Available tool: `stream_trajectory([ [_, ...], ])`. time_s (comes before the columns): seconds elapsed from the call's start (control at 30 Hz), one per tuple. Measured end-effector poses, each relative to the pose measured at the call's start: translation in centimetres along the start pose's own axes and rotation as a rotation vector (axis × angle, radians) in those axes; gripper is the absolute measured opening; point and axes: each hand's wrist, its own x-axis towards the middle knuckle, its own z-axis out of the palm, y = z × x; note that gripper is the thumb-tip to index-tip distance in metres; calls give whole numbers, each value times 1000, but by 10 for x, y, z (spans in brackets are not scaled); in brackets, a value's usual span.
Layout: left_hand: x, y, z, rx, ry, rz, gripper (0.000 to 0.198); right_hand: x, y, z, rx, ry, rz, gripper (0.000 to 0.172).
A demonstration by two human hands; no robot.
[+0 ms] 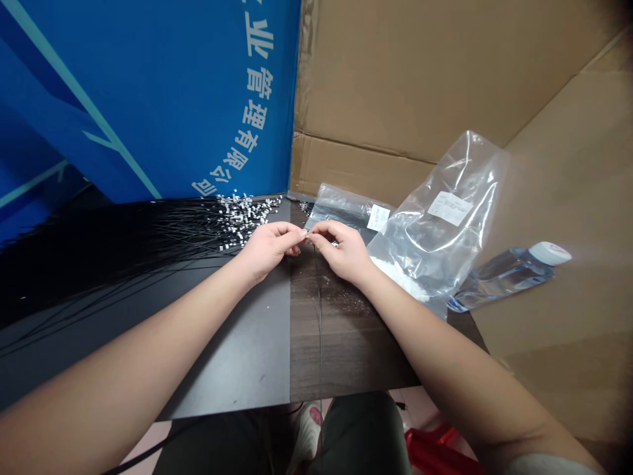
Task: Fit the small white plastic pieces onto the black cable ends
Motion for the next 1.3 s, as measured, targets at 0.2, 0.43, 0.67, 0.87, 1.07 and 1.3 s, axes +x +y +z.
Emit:
stream_trajectory([
  [0.2,2,1,1,-77,69,-17,27,4,1,4,326,35,290,22],
  [0.43,2,-1,3,-127,134,-59,30,4,-2,8,657,-95,579,34],
  [0.67,0,0,7,-135,117,-62,28,3,-1,11,337,83,368,20],
  [0.87,0,-3,4,-118,57,-65,32,1,4,8,160,65,210,19],
  [1.07,0,-4,4,-109,12,-54,33,1,2,5,137,37,184,16],
  [1.3,0,-2,1,-122,-25,-82,32,2,-3,1,141,-6,163,17],
])
